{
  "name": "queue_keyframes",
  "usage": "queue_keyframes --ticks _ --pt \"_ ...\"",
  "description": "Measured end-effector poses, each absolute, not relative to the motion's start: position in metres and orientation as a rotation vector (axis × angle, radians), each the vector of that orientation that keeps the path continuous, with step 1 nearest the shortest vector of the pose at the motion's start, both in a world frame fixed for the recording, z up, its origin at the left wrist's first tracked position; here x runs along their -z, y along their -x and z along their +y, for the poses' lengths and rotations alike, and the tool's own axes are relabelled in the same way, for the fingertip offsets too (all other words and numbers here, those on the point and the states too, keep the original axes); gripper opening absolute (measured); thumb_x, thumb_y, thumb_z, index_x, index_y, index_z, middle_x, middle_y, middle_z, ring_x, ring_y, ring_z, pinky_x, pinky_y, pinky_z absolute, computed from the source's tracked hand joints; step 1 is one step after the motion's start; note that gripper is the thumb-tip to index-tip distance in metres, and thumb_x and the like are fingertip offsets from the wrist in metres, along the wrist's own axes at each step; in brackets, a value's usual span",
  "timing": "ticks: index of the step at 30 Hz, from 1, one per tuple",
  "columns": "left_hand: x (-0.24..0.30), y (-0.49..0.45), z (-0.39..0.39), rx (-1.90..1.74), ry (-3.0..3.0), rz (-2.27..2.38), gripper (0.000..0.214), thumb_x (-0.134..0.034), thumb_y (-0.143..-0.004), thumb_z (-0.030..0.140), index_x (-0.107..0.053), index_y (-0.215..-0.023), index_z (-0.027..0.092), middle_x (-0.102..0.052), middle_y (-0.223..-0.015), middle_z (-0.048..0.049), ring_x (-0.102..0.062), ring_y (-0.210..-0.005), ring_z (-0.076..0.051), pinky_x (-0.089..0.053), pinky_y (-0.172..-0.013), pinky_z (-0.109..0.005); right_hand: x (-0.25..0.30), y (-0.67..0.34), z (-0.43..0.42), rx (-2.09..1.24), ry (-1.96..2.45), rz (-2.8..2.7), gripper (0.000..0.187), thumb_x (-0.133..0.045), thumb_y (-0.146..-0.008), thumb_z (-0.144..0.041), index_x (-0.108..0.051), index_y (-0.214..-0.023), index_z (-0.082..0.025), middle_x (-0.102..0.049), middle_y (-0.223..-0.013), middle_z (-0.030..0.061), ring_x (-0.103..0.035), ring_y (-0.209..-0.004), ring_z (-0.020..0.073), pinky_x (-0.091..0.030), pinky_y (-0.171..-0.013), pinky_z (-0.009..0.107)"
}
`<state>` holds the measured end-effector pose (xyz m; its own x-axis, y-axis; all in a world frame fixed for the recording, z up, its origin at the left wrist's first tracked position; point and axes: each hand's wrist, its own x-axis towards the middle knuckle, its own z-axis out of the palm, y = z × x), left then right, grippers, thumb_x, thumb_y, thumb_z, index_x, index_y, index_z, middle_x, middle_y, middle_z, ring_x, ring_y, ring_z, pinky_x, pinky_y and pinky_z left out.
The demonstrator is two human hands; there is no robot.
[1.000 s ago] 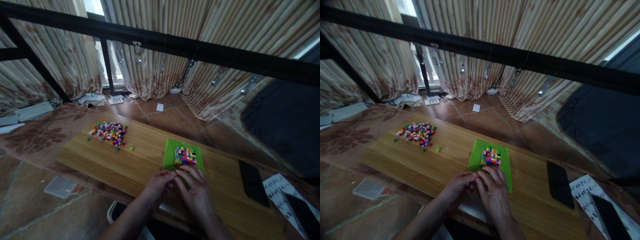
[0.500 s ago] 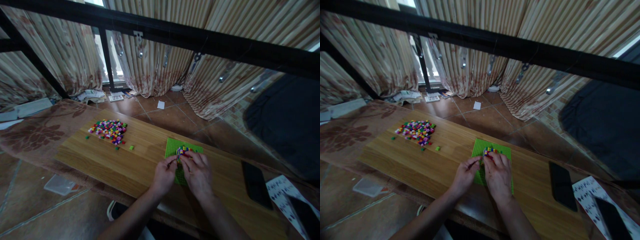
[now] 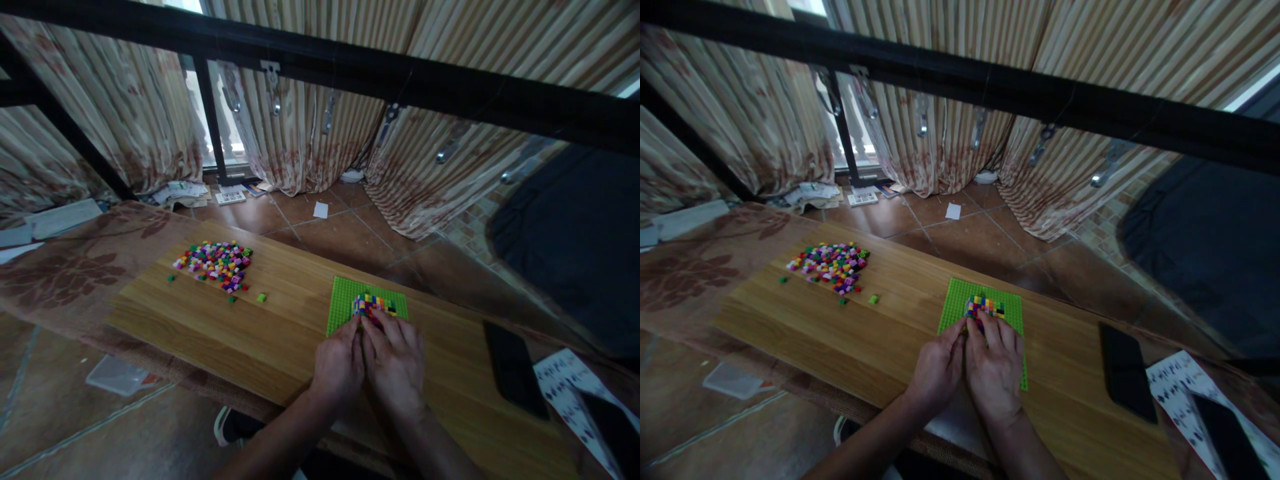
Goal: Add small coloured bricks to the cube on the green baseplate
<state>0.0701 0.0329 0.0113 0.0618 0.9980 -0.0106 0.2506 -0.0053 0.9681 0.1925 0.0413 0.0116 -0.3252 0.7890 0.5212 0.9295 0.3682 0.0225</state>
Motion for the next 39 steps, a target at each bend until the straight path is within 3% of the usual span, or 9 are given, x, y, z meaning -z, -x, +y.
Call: queue_keyframes --ticks 6,10,14,16,21,28,31,35,39 --pt "-0.006 -0.07 0.031 -0.944 -1.537 1.379 0.045 -0.034 -0.091 0.024 -0.05 -0.133 0.02 -0.063 -0.126 -0.0105 -0.061 -0.111 -0.024 -0.045 -0.098 -0.037 -0.011 -0.19 0.039 0.465 1.543 -2.259 0.028 -0.048 -0.091 -0.019 -0.067 -0.11 -0.015 -0.064 -0.116 0.0102 -0.05 -0.107 0.0281 -0.038 -0.089 0.042" --pt "-0.001 -0.064 0.031 -1.091 -1.332 1.344 0.04 -0.044 -0.089 0.026 -0.055 -0.127 0.02 -0.065 -0.121 -0.0088 -0.061 -0.11 -0.022 -0.043 -0.099 -0.034 -0.016 -0.191 0.038 0.451 1.569 -2.235 0.027 -0.05 -0.09 -0.019 -0.066 -0.112 -0.018 -0.063 -0.119 0.0089 -0.05 -0.106 0.027 -0.038 -0.089 0.042" --pt "-0.002 -0.054 0.029 -1.107 -0.723 1.292 0.026 -0.054 -0.085 0.03 -0.064 -0.103 0.015 -0.068 -0.08 -0.0042 -0.061 -0.069 -0.016 -0.049 -0.07 -0.027 -0.018 -0.19 0.022 0.378 1.552 -2.082 0.031 -0.05 -0.09 -0.018 -0.062 -0.119 -0.017 -0.063 -0.119 0.0085 -0.051 -0.104 0.0245 -0.038 -0.09 0.041" --pt "-0.007 -0.049 0.025 -1.06 -0.403 1.126 0.026 -0.053 -0.087 0.035 -0.063 -0.099 0.014 -0.065 -0.077 -0.0024 -0.056 -0.059 -0.011 -0.046 -0.06 -0.023 -0.018 -0.186 0.01 0.251 1.48 -2.067 0.028 -0.05 -0.09 -0.019 -0.063 -0.115 -0.019 -0.065 -0.113 0.0064 -0.052 -0.101 0.0223 -0.039 -0.089 0.039" --pt "-0.03 -0.047 0.013 -1.011 -0.08 0.769 0.04 -0.04 -0.093 0.047 -0.059 -0.1 0.012 -0.064 -0.086 -0.0061 -0.057 -0.065 -0.01 -0.046 -0.065 -0.022 -0.019 -0.176 -0.009 -0.091 1.379 -2.098 0.021 -0.053 -0.09 -0.024 -0.066 -0.106 -0.024 -0.065 -0.106 0.0027 -0.053 -0.095 0.0191 -0.041 -0.083 0.034" --pt "-0.043 -0.052 0.007 -0.968 -0.161 0.645 0.05 -0.038 -0.091 0.055 -0.061 -0.104 0.013 -0.065 -0.088 -0.0069 -0.061 -0.077 -0.016 -0.045 -0.073 -0.025 -0.024 -0.178 -0.009 -0.156 1.363 -2.155 0.016 -0.058 -0.088 -0.029 -0.068 -0.1 -0.029 -0.066 -0.103 -0.0005 -0.052 -0.094 0.0202 -0.038 -0.081 0.036" --pt "-0.034 -0.055 0.005 -0.97 -0.176 0.666 0.046 -0.046 -0.088 0.054 -0.062 -0.104 0.013 -0.066 -0.089 -0.0063 -0.061 -0.078 -0.015 -0.045 -0.073 -0.025 -0.024 -0.18 -0.009 -0.127 1.379 -2.133 0.015 -0.055 -0.089 -0.029 -0.069 -0.096 -0.026 -0.067 -0.098 0.0008 -0.052 -0.09 0.0198 -0.038 -0.078 0.035" --pt "-0.019 -0.06 -0.001 -1.001 -0.276 0.817 0.033 -0.067 -0.075 0.044 -0.065 -0.086 0.013 -0.066 -0.08 -0.0051 -0.061 -0.071 -0.015 -0.045 -0.07 -0.026 -0.024 -0.185 -0.007 -0.047 1.44 -2.095 0.019 -0.05 -0.092 -0.025 -0.068 -0.098 -0.022 -0.067 -0.098 0.0034 -0.052 -0.091 0.0205 -0.039 -0.081 0.036" --pt "-0.014 -0.061 -0.001 -0.953 -0.335 0.861 0.031 -0.074 -0.069 0.041 -0.065 -0.077 0.012 -0.064 -0.07 -0.003 -0.058 -0.063 -0.012 -0.043 -0.065 -0.025 -0.022 -0.189 -0.006 -0.09 1.421 -2.076 0.021 -0.05 -0.092 -0.025 -0.066 -0.104 -0.022 -0.065 -0.103 0.0044 -0.053 -0.096 0.0207 -0.04 -0.085 0.037"
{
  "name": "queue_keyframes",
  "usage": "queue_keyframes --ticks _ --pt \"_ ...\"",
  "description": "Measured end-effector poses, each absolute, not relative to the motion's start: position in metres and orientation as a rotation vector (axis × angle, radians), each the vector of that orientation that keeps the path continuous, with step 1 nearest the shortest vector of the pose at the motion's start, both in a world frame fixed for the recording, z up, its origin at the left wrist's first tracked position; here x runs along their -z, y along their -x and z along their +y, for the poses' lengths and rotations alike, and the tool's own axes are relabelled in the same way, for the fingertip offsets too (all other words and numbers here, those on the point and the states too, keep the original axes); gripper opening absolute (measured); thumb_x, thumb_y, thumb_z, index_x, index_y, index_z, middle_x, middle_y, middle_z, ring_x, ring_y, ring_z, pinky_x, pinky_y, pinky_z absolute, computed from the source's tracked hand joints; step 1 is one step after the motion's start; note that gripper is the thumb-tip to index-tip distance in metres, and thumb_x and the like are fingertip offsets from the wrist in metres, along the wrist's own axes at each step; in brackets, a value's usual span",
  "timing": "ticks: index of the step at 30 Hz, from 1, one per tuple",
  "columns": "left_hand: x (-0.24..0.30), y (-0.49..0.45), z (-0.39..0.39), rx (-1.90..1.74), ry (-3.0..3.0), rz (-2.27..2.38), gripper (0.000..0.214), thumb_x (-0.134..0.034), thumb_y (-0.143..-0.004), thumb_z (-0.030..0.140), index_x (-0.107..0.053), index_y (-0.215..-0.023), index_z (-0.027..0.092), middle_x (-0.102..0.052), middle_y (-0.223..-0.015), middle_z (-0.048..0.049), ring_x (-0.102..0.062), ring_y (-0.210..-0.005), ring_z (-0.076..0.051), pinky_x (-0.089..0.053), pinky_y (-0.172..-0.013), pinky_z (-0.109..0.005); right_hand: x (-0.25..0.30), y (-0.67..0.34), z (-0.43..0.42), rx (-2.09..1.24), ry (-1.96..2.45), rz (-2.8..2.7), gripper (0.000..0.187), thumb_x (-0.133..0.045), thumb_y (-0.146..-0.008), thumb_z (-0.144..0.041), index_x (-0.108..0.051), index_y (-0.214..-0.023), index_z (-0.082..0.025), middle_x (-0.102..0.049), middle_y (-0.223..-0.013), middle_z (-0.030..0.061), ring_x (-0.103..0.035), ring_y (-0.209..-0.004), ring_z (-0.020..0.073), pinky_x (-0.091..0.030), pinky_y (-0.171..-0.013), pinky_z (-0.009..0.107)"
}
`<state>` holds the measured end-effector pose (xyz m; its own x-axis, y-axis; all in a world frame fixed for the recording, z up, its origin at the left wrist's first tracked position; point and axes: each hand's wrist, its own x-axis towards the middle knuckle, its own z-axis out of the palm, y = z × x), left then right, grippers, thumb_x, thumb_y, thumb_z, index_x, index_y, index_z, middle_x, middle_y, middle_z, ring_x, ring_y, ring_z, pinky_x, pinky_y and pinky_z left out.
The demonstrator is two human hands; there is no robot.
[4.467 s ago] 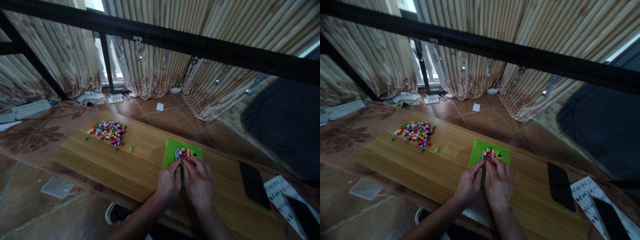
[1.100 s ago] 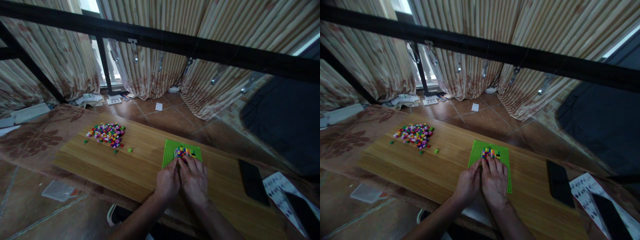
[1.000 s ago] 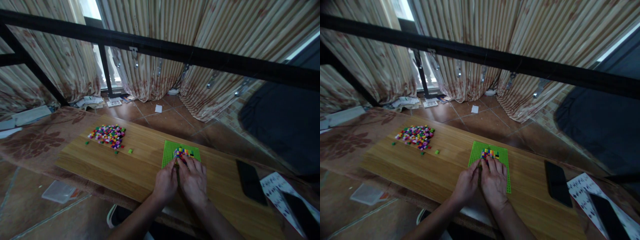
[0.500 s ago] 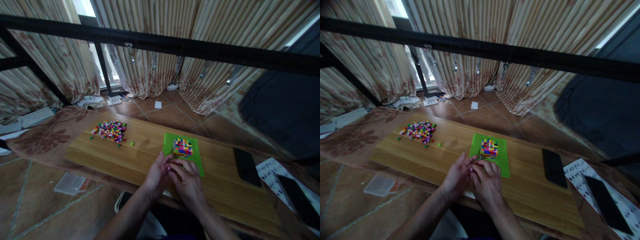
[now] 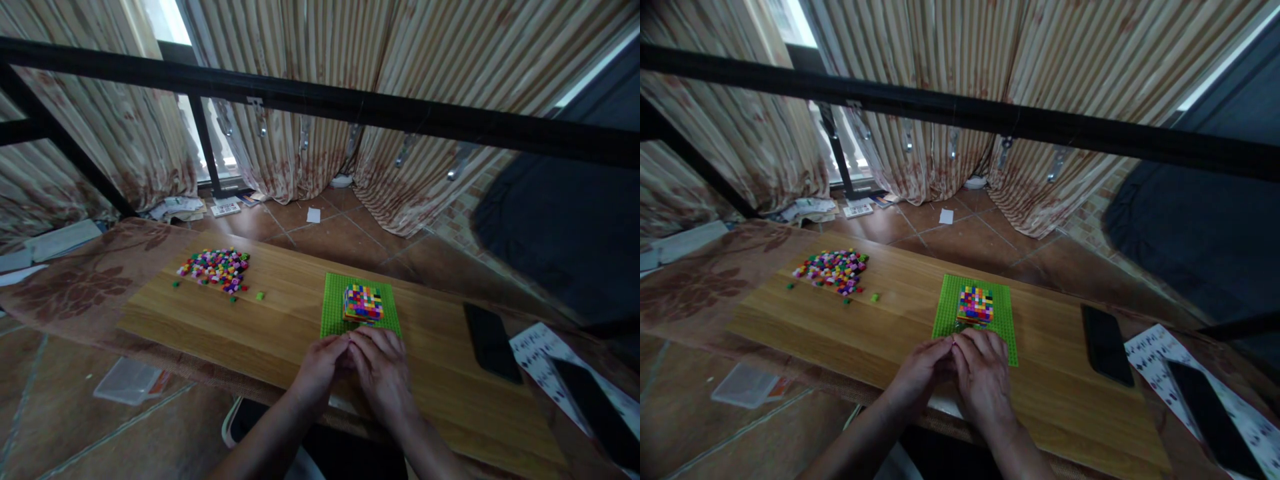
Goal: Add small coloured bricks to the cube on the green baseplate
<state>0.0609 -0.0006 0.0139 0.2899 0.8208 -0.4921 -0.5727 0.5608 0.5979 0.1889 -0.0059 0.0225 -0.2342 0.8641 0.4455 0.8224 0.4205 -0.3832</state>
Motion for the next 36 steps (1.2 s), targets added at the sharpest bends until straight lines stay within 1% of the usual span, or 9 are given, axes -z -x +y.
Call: queue_keyframes --ticks 4,9,13,17,20,24,27,30,36 --pt "-0.016 -0.06 0.005 -0.955 -0.312 0.817 0.031 -0.079 -0.064 0.037 -0.067 -0.075 0.012 -0.064 -0.07 -0.0018 -0.059 -0.064 -0.01 -0.044 -0.067 -0.024 -0.02 -0.192 -0.004 -0.258 1.434 -1.997 0.018 -0.054 -0.09 -0.025 -0.066 -0.102 -0.023 -0.064 -0.104 0.0038 -0.053 -0.098 0.0199 -0.043 -0.086 0.037" --pt "-0.017 -0.048 0.015 -0.83 -0.451 0.851 0.037 -0.082 -0.059 0.04 -0.067 -0.078 0.012 -0.066 -0.07 -0.0031 -0.06 -0.065 -0.012 -0.046 -0.071 -0.028 -0.03 -0.202 0.003 -0.667 1.385 -1.979 0.017 -0.053 -0.09 -0.029 -0.065 -0.102 -0.026 -0.063 -0.104 0.0028 -0.054 -0.101 0.0178 -0.045 -0.088 0.035" --pt "-0.021 -0.034 0.028 -0.622 -0.667 0.856 0.036 -0.081 -0.059 0.041 -0.068 -0.075 0.012 -0.065 -0.068 -0.0026 -0.058 -0.06 -0.011 -0.044 -0.063 -0.026 -0.045 -0.212 0.013 -0.94 1.232 -2.1 0.022 -0.049 -0.093 -0.031 -0.065 -0.107 -0.027 -0.061 -0.108 0.0036 -0.056 -0.103 0.0168 -0.047 -0.089 0.034" --pt "-0.025 -0.031 0.038 -0.552 -0.777 0.817 0.032 -0.081 -0.058 0.039 -0.068 -0.07 0.013 -0.061 -0.061 0.0003 -0.055 -0.055 -0.01 -0.04 -0.057 -0.024 -0.051 -0.219 0.023 -1.047 1.148 -2.122 0.019 -0.051 -0.092 -0.034 -0.069 -0.094 -0.027 -0.063 -0.102 0.0029 -0.059 -0.097 0.016 -0.049 -0.086 0.032" --pt "-0.022 -0.037 0.041 -0.626 -0.733 0.814 0.031 -0.078 -0.063 0.042 -0.068 -0.072 0.013 -0.064 -0.067 -0.0021 -0.055 -0.057 -0.01 -0.04 -0.058 -0.024 -0.048 -0.22 0.03 -0.897 1.222 -2.064 0.017 -0.057 -0.089 -0.036 -0.07 -0.088 -0.026 -0.064 -0.095 0.002 -0.06 -0.091 0.0155 -0.051 -0.081 0.03" --pt "-0.005 -0.049 0.039 -0.919 -0.729 1.007 0.024 -0.07 -0.071 0.039 -0.068 -0.075 0.015 -0.062 -0.068 -0.0008 -0.049 -0.053 -0.01 -0.04 -0.056 -0.025 -0.036 -0.216 0.042 -0.322 1.364 -1.988 0.017 -0.057 -0.089 -0.031 -0.071 -0.095 -0.025 -0.065 -0.097 0.0036 -0.058 -0.092 0.0172 -0.049 -0.082 0.033" --pt "0.008 -0.056 0.036 -1.124 -0.914 1.135 0.018 -0.065 -0.076 0.031 -0.071 -0.087 0.018 -0.064 -0.074 -0.0015 -0.053 -0.063 -0.014 -0.043 -0.065 -0.027 -0.024 -0.211 0.049 -0.006 1.342 -2.025 0.019 -0.054 -0.09 -0.026 -0.071 -0.099 -0.023 -0.065 -0.098 0.0051 -0.056 -0.091 0.0179 -0.049 -0.082 0.035" --pt "0.011 -0.06 0.03 -1.159 -1.117 1.175 0.028 -0.059 -0.082 0.029 -0.068 -0.107 0.022 -0.066 -0.093 -0.0052 -0.058 -0.08 -0.019 -0.045 -0.079 -0.031 -0.015 -0.206 0.05 0.131 1.323 -2.086 0.021 -0.052 -0.091 -0.023 -0.07 -0.101 -0.023 -0.065 -0.101 0.0059 -0.054 -0.093 0.0188 -0.049 -0.082 0.034" --pt "0.003 -0.066 0.021 -1.101 -1.375 1.207 0.043 -0.048 -0.088 0.027 -0.053 -0.131 0.026 -0.063 -0.106 -0.0082 -0.056 -0.096 -0.024 -0.041 -0.094 -0.038 -0.013 -0.203 0.045 0.24 1.431 -2.089 0.023 -0.052 -0.09 -0.022 -0.072 -0.101 -0.023 -0.064 -0.113 0.0066 -0.053 -0.097 0.0214 -0.046 -0.087 0.039"
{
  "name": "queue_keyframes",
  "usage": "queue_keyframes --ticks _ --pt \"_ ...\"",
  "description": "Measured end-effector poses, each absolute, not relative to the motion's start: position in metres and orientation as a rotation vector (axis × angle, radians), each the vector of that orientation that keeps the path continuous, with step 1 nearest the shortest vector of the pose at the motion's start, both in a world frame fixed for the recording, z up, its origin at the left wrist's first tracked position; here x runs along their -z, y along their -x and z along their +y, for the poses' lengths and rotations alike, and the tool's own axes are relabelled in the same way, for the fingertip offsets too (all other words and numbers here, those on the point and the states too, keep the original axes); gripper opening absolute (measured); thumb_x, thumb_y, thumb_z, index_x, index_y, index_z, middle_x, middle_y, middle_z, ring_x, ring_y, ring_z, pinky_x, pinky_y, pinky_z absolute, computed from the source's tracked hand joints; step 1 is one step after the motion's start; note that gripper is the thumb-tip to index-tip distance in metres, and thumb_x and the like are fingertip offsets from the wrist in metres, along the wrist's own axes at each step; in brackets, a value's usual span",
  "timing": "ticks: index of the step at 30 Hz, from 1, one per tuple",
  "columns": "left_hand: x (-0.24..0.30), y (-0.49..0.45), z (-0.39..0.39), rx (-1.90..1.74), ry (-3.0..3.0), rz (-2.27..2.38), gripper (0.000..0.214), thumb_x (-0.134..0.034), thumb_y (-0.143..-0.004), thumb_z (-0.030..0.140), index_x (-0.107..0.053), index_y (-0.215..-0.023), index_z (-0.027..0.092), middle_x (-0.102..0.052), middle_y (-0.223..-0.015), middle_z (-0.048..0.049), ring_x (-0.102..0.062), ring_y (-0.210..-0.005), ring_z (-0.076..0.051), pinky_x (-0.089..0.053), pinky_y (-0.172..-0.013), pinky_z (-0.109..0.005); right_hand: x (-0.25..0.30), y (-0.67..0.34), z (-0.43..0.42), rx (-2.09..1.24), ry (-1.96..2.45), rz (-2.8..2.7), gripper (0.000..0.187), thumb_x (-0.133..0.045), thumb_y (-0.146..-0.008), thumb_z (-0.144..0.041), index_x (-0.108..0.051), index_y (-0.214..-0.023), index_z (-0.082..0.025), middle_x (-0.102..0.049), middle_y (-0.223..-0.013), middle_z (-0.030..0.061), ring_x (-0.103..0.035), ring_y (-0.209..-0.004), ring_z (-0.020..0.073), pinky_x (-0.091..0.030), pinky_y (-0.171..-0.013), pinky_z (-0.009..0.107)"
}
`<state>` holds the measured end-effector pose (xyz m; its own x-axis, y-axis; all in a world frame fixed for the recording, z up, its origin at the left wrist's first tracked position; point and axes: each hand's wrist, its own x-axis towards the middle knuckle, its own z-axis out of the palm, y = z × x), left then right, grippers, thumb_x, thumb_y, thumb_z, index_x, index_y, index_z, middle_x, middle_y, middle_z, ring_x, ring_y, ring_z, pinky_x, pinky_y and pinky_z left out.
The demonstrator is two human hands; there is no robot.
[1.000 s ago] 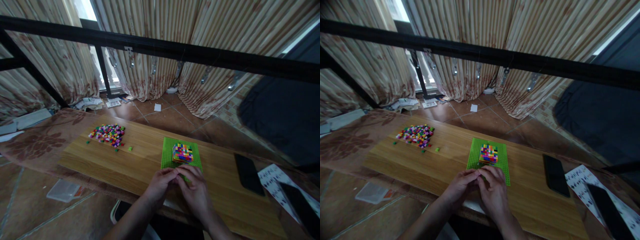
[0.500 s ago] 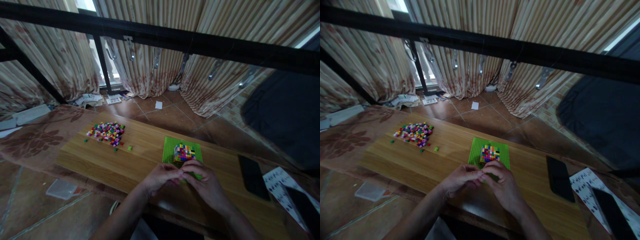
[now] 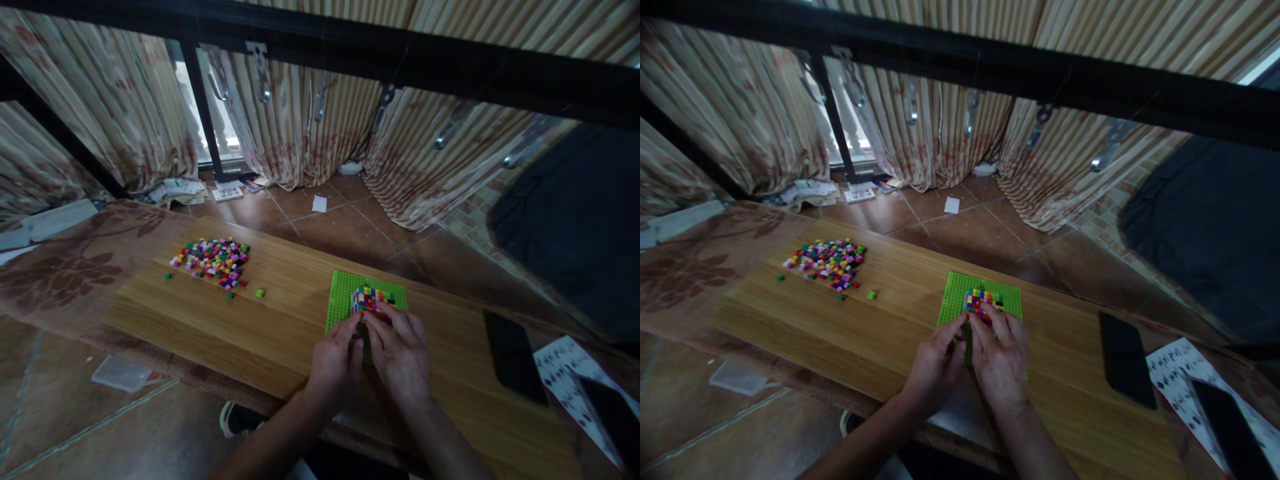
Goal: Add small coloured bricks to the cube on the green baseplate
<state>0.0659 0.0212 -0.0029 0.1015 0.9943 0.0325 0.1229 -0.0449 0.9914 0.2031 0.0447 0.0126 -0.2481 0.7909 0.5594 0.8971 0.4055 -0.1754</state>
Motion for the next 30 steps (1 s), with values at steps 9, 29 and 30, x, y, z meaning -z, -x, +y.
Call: queue_keyframes --ticks 9,29,30 --pt "0.005 -0.075 0.017 -1.158 -1.24 1.18 0.043 -0.053 -0.085 0.026 -0.057 -0.128 0.027 -0.063 -0.112 -0.0088 -0.055 -0.103 -0.026 -0.036 -0.103 -0.04 -0.015 -0.203 0.046 0.238 1.392 -2.014 0.02 -0.054 -0.089 -0.022 -0.073 -0.095 -0.024 -0.065 -0.112 0.0047 -0.054 -0.095 0.0197 -0.046 -0.084 0.037" --pt "0.001 -0.025 0.008 -1.267 -1.333 1.464 0.029 -0.047 -0.088 0.023 -0.062 -0.112 0.023 -0.064 -0.099 -0.0077 -0.058 -0.088 -0.022 -0.045 -0.083 -0.034 -0.015 -0.22 0.043 0.584 1.273 -2.43 0.03 -0.044 -0.088 -0.02 -0.065 -0.109 -0.023 -0.066 -0.114 0.0079 -0.055 -0.099 0.029 -0.04 -0.079 0.044" --pt "0.003 -0.007 0.01 -1.288 -1.299 1.595 0.025 -0.049 -0.086 0.023 -0.062 -0.108 0.022 -0.064 -0.094 -0.0071 -0.058 -0.084 -0.021 -0.045 -0.08 -0.033 -0.015 -0.221 0.043 0.594 1.273 -2.416 0.029 -0.045 -0.088 -0.022 -0.065 -0.109 -0.023 -0.067 -0.113 0.0076 -0.056 -0.098 0.0291 -0.041 -0.079 0.044"
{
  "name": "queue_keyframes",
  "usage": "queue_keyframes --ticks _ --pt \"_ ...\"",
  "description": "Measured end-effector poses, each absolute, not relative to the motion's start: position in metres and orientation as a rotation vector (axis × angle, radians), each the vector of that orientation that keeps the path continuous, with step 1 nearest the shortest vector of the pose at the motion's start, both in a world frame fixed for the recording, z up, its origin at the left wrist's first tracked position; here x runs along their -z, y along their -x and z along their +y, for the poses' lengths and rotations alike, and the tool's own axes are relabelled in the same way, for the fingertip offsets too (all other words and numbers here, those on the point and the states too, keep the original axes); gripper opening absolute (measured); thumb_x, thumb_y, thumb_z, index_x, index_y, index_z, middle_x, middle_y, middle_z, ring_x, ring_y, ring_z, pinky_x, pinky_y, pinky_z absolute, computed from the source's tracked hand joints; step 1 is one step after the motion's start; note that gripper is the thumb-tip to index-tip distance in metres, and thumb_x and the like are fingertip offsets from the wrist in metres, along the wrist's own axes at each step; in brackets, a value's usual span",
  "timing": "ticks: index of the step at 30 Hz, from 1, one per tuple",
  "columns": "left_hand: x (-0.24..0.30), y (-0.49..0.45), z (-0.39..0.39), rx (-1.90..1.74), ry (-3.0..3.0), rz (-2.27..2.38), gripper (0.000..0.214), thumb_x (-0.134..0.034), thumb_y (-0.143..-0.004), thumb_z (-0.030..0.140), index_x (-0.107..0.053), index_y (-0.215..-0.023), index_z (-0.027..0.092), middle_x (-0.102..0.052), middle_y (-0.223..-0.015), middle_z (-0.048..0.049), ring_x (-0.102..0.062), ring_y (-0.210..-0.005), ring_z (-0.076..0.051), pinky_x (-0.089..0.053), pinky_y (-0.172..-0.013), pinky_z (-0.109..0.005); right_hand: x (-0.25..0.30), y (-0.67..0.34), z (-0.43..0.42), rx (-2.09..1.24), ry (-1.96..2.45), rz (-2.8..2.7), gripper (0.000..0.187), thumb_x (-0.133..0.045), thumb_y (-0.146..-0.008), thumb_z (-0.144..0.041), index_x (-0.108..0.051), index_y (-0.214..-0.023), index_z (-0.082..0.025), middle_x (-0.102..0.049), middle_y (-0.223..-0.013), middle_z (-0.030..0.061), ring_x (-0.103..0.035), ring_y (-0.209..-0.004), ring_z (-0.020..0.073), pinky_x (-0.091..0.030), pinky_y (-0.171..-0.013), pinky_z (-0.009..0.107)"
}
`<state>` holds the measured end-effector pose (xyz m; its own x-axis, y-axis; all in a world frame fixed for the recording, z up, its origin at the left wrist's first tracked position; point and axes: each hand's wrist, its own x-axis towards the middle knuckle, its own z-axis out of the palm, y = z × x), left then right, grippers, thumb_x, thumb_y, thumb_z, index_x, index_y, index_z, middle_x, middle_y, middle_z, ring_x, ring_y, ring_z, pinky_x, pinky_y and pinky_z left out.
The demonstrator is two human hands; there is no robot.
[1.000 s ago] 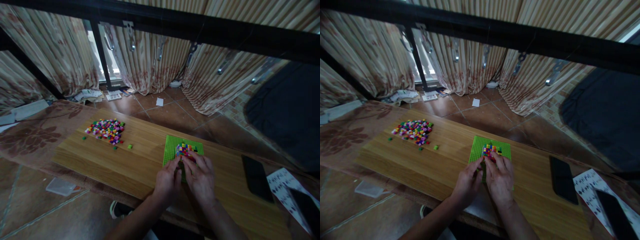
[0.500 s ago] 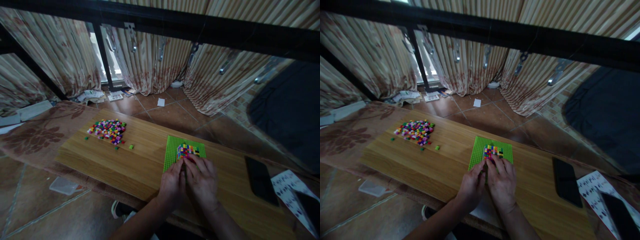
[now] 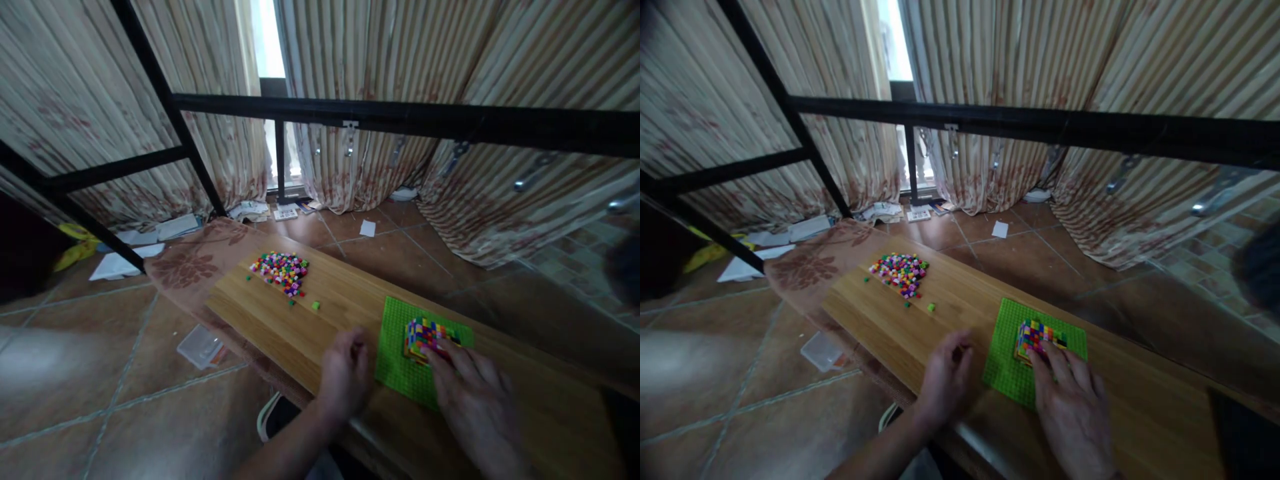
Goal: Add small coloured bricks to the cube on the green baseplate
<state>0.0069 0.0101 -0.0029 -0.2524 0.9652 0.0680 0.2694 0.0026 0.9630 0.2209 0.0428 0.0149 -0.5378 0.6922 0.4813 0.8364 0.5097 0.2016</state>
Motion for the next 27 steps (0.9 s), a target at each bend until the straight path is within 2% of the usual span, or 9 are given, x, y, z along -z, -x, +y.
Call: queue_keyframes --ticks 4,7,11,14,17,21,24,27 --pt "0.009 0.07 0.02 -1.219 -1.141 2.123 0.025 -0.053 -0.083 0.026 -0.058 -0.106 0.018 -0.062 -0.089 -0.0066 -0.058 -0.076 -0.02 -0.044 -0.075 -0.032 -0.014 -0.22 0.039 0.572 1.257 -2.325 0.03 -0.048 -0.088 -0.025 -0.062 -0.114 -0.018 -0.067 -0.113 0.0097 -0.059 -0.095 0.0287 -0.042 -0.079 0.043" --pt "0.01 0.105 0.03 -1.061 -1.22 2.374 0.028 -0.054 -0.083 0.027 -0.056 -0.109 0.016 -0.061 -0.102 -0.0106 -0.059 -0.089 -0.023 -0.043 -0.08 -0.034 -0.015 -0.21 0.032 0.454 1.179 -2.258 0.028 -0.049 -0.089 -0.025 -0.062 -0.114 -0.019 -0.067 -0.114 0.0099 -0.061 -0.097 0.0269 -0.043 -0.082 0.043" --pt "0.006 0.117 0.044 -0.786 -1.344 2.483 0.021 -0.052 -0.086 0.029 -0.059 -0.102 0.018 -0.06 -0.108 -0.0118 -0.06 -0.095 -0.024 -0.043 -0.077 -0.032 -0.021 -0.188 0.016 0.362 1.119 -2.159 0.022 -0.051 -0.089 -0.025 -0.064 -0.107 -0.022 -0.068 -0.109 0.0088 -0.062 -0.095 0.0251 -0.044 -0.085 0.042" --pt "0.003 0.113 0.046 -0.728 -1.362 2.472 0.018 -0.048 -0.088 0.028 -0.061 -0.097 0.019 -0.061 -0.107 -0.0116 -0.06 -0.093 -0.024 -0.043 -0.074 -0.031 -0.024 -0.175 0.001 0.327 1.138 -2.106 0.02 -0.054 -0.088 -0.025 -0.064 -0.105 -0.021 -0.068 -0.107 0.0082 -0.062 -0.093 0.0236 -0.045 -0.084 0.041" --pt "0.006 0.097 0.036 -0.883 -1.348 2.315 0.018 -0.048 -0.087 0.029 -0.061 -0.093 0.019 -0.064 -0.094 -0.0081 -0.061 -0.087 -0.022 -0.043 -0.075 -0.031 -0.022 -0.164 -0.014 0.176 1.172 -2.075 0.019 -0.053 -0.089 -0.02 -0.064 -0.104 -0.022 -0.069 -0.103 0.0055 -0.061 -0.091 0.02 -0.046 -0.082 0.037" --pt "0.01 0.05 0.013 -1.146 -1.186 1.598 0.013 -0.059 -0.079 0.03 -0.062 -0.083 0.018 -0.062 -0.074 -0.0016 -0.059 -0.07 -0.017 -0.045 -0.067 -0.027 -0.016 -0.152 -0.026 -0.17 1.316 -2.037 0.019 -0.049 -0.092 -0.02 -0.064 -0.103 -0.023 -0.069 -0.098 0.0028 -0.061 -0.089 0.0168 -0.048 -0.079 0.033" --pt "0.004 0.012 -0.002 -1.104 -0.991 1.177 0.013 -0.068 -0.069 0.025 -0.063 -0.078 0.016 -0.062 -0.07 0.0 -0.057 -0.065 -0.013 -0.045 -0.064 -0.024 -0.014 -0.152 -0.027 -0.377 1.368 -1.984 0.02 -0.047 -0.094 -0.022 -0.065 -0.103 -0.024 -0.068 -0.095 0.0021 -0.06 -0.088 0.0164 -0.048 -0.077 0.032" --pt "-0.005 -0.01 -0.006 -1.055 -0.855 1.001 0.018 -0.071 -0.067 0.021 -0.063 -0.082 0.015 -0.065 -0.072 -0.0002 -0.058 -0.066 -0.012 -0.046 -0.065 -0.023 -0.014 -0.16 -0.025 -0.498 1.339 -2.002 0.023 -0.046 -0.095 -0.024 -0.064 -0.108 -0.027 -0.067 -0.096 0.0016 -0.059 -0.089 0.0164 -0.048 -0.077 0.031"
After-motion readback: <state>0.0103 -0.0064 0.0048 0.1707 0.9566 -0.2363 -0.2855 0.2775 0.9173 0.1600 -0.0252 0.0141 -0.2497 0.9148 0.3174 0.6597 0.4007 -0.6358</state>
